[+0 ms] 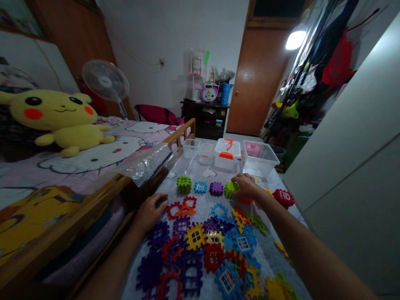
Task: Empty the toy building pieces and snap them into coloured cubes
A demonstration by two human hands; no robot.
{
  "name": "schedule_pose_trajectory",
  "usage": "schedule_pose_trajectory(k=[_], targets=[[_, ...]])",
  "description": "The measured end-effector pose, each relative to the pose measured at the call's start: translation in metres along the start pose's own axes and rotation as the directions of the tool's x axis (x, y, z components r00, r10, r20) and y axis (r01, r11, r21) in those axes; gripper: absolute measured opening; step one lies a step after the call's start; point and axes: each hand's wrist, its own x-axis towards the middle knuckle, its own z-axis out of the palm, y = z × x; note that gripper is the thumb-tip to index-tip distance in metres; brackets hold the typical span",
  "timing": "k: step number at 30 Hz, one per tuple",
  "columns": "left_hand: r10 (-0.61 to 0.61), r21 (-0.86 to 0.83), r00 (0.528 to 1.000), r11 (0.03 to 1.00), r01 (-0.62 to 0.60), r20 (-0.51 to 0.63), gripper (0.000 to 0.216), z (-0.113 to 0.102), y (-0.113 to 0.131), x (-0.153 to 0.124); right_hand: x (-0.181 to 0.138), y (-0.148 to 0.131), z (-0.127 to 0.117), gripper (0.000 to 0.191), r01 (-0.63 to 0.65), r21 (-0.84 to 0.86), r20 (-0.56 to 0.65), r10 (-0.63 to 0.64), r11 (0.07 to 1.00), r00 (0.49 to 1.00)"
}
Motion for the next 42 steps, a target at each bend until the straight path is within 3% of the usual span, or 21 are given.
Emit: schedule_pose_trajectory(k=[5,9,16,27,34,42], targets=[[0.039,0.009,0.999,0.999,-0.039,-0.020,0.040,0.002,-0.004,0.000,0.001,-0.001,0.004,0.051,0.000,-0.002,-0.007,0.000,1.000,1.000],[0.057,0.023,0.998,0.998,-0.057,-0.021,0.037,0.002,-0.003,-0.001,-0.003,-0.003,0.000,0.065,0.004,0.007,-0.044,-0.004,1.000,0.999],[0.076,0.042,0.997,0.996,-0.076,-0.013,0.036,0.001,-0.001,-0.001,-0.005,-0.034,-0.006,0.076,0.121,-0.002,-0.066,-0.121,0.993,0.991],[0.081,0.016,0.996,0.997,-0.081,-0.026,0.032,0.000,-0.002,-0.002,0.033,-0.067,0.015,0.074,0.167,-0.078,0.049,-0.164,0.983,0.985],[0.074,0.004,0.997,0.997,-0.074,-0.012,0.033,-0.001,-0.002,-0.003,0.036,-0.076,0.017,0.063,0.172,-0.107,0.056,-0.167,0.979,0.984],[0.055,-0.021,0.998,0.998,-0.055,-0.007,0.032,-0.001,-0.003,-0.003,0.037,-0.079,0.016,0.063,0.153,-0.093,0.045,-0.149,0.984,0.988]])
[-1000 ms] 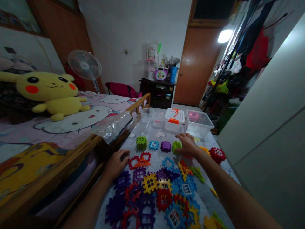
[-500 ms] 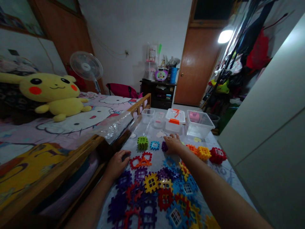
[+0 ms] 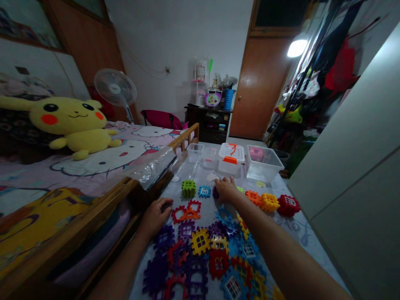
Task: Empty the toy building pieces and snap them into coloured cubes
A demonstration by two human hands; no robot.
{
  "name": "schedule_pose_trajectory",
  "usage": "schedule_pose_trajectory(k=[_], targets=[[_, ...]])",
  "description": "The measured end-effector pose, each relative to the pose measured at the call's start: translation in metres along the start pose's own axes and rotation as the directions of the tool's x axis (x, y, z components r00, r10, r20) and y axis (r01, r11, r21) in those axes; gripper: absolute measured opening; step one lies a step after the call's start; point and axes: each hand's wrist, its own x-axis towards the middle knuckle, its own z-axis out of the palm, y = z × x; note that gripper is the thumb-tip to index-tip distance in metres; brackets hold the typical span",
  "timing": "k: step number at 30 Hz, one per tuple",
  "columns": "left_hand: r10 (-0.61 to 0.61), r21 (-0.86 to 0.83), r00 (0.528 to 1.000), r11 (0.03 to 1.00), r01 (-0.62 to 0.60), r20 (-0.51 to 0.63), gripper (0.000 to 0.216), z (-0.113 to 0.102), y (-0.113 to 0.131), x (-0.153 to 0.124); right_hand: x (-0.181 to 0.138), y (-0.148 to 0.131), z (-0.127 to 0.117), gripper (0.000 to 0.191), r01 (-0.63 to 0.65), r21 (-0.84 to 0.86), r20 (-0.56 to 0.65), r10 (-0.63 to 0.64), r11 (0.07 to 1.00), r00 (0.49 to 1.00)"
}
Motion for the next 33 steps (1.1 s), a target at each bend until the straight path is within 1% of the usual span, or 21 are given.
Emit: schedule_pose_trajectory(k=[4,7,9,12,14,15,17,19,22,25,29,31,33], targets=[[0.002,-0.011,1.000,1.000,-0.003,-0.003,0.032,0.000,0.000,0.000,-0.003,-0.001,-0.006,0.066,-0.003,0.033,-0.028,0.003,0.999,1.000],[0.004,-0.005,1.000,1.000,-0.004,-0.006,0.033,0.000,-0.001,0.000,-0.018,0.001,-0.019,0.068,0.010,0.079,-0.079,-0.004,0.997,0.997],[0.002,0.004,1.000,1.000,-0.002,0.001,0.033,0.000,-0.002,0.001,-0.037,0.006,-0.029,0.065,0.032,0.116,-0.117,-0.018,0.993,0.993],[0.002,0.016,1.000,1.000,-0.003,0.018,0.035,0.000,-0.002,0.001,-0.080,0.020,-0.036,0.055,0.074,0.190,-0.168,-0.042,0.979,0.985],[0.007,0.019,1.000,1.000,-0.008,0.022,0.036,-0.001,-0.001,0.001,-0.112,0.032,-0.031,0.048,0.083,0.345,-0.199,-0.013,0.935,0.980],[0.010,0.021,1.000,1.000,-0.010,0.019,0.036,-0.001,0.000,0.001,-0.127,0.037,-0.025,0.043,0.067,0.391,-0.181,0.006,0.918,0.983],[0.008,0.031,1.000,0.999,-0.009,0.009,0.037,-0.001,0.001,0.001,-0.152,0.044,-0.010,0.036,0.017,0.451,-0.152,0.058,0.892,0.987],[-0.003,0.043,1.000,0.999,0.003,0.003,0.037,-0.002,0.002,0.000,-0.167,0.046,0.007,0.034,-0.002,0.447,-0.174,0.090,0.894,0.981],[-0.016,0.049,1.000,0.999,0.016,0.004,0.039,-0.002,0.002,0.000,-0.174,0.038,0.030,0.037,-0.016,0.424,-0.212,0.116,0.906,0.970],[-0.012,0.039,1.000,0.999,0.012,0.006,0.040,0.000,0.000,0.001,-0.169,0.028,0.043,0.046,-0.051,0.410,-0.229,0.157,0.911,0.961],[-0.012,0.015,1.000,1.000,0.012,0.010,0.039,0.002,-0.006,0.003,-0.163,0.027,0.049,0.048,-0.053,0.403,-0.232,0.158,0.914,0.960],[-0.012,0.009,1.000,1.000,0.012,0.013,0.039,0.002,-0.008,0.004,-0.164,0.033,0.050,0.047,-0.063,0.388,-0.234,0.164,0.920,0.958],[-0.016,0.011,1.000,1.000,0.016,0.014,0.039,0.002,-0.009,0.004,-0.168,0.041,0.049,0.040,-0.102,0.355,-0.218,0.188,0.929,0.958]])
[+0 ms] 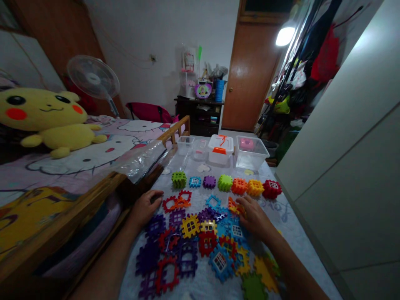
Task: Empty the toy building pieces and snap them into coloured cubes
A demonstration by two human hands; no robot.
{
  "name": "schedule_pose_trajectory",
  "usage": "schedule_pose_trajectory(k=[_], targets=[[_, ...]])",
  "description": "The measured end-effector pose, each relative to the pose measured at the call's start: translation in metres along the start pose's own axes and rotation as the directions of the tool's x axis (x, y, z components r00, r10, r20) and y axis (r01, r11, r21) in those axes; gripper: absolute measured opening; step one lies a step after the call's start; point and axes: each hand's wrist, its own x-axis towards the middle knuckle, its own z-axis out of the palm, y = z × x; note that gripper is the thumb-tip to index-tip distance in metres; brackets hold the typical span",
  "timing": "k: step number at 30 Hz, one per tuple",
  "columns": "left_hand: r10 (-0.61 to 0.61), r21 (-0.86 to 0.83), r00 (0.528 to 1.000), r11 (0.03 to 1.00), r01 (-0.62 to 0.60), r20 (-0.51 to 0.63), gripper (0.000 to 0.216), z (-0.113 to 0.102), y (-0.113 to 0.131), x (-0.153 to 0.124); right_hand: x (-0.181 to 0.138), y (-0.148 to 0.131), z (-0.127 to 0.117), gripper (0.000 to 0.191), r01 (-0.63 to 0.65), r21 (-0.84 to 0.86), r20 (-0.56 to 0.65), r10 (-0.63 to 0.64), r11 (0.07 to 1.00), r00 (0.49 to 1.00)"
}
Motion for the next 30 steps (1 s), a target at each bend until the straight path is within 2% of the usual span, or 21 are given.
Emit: schedule_pose_trajectory(k=[5,9,13,15,18,23,30], targets=[[0.003,0.006,1.000,1.000,-0.003,-0.003,0.040,-0.001,0.002,-0.001,-0.009,0.007,-0.023,0.025,-0.029,-0.141,0.057,0.037,0.990,0.998],[0.003,0.020,1.000,1.000,-0.003,0.010,0.041,-0.001,0.002,-0.001,-0.019,-0.007,-0.038,0.026,0.094,0.052,0.191,-0.102,0.994,0.976],[0.009,0.016,1.000,1.000,-0.009,-0.009,0.041,0.000,0.001,-0.001,-0.023,-0.017,-0.037,0.049,0.093,0.152,0.312,-0.137,0.984,0.940],[0.014,0.012,1.000,1.000,-0.014,-0.016,0.041,0.001,0.000,-0.001,-0.023,-0.018,-0.033,0.053,0.088,0.151,0.329,-0.134,0.985,0.935],[0.016,0.013,1.000,1.000,-0.015,-0.018,0.041,0.001,0.000,-0.001,-0.022,-0.017,-0.029,0.051,0.097,0.144,0.331,-0.140,0.985,0.933],[0.001,0.028,1.000,1.000,-0.001,-0.015,0.040,-0.002,0.004,-0.002,-0.023,-0.014,-0.036,0.046,0.101,0.180,0.298,-0.152,0.979,0.942],[-0.032,0.023,0.999,0.999,0.032,-0.005,0.042,-0.004,0.009,-0.003,-0.022,-0.014,-0.039,0.031,0.076,0.026,0.329,-0.081,0.997,0.941]])
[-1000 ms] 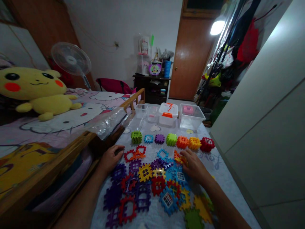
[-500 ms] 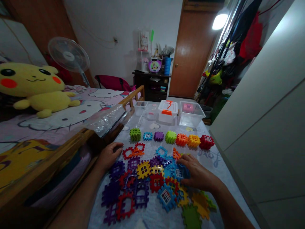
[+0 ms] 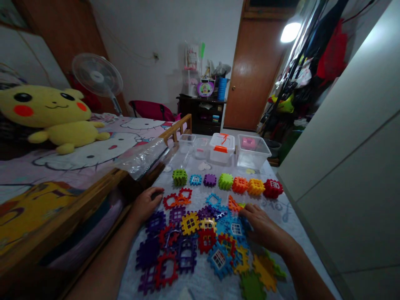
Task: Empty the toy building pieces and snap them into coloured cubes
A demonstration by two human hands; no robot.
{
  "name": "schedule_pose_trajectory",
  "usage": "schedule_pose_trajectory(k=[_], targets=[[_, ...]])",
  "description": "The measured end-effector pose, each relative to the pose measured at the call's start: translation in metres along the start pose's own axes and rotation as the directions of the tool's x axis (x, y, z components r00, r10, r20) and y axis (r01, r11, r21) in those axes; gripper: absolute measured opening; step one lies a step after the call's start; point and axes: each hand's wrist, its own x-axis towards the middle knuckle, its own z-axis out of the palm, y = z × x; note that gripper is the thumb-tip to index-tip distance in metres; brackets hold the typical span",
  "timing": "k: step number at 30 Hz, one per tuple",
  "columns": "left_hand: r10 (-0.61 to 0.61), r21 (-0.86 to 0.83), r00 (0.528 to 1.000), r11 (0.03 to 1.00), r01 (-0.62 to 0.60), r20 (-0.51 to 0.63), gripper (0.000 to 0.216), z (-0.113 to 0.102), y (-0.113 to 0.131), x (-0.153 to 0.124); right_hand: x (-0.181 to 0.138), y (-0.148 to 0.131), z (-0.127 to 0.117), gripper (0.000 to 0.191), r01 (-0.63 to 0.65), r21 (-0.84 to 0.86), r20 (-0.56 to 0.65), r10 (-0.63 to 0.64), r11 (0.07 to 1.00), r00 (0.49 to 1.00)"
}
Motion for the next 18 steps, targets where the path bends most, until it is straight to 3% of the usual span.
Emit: schedule_pose_trajectory(k=[8,12,15,18], targets=[[0.021,-0.018,1.000,1.000,-0.021,0.000,0.041,0.002,-0.004,0.001,0.002,0.018,0.006,0.019,-0.062,0.142,-0.082,0.074,0.988,0.994],[0.018,-0.012,1.000,1.000,-0.018,0.009,0.041,0.002,-0.004,0.001,0.004,0.022,0.000,0.011,-0.073,0.179,-0.187,0.107,0.981,0.976],[0.016,-0.013,1.000,1.000,-0.016,0.011,0.041,0.003,-0.005,0.001,0.003,0.015,-0.004,0.014,-0.024,0.163,-0.254,0.065,0.986,0.965],[0.019,-0.014,1.000,1.000,-0.019,-0.001,0.041,0.003,-0.005,0.001,0.000,0.004,-0.004,0.016,0.081,0.187,-0.174,-0.049,0.979,0.984]])
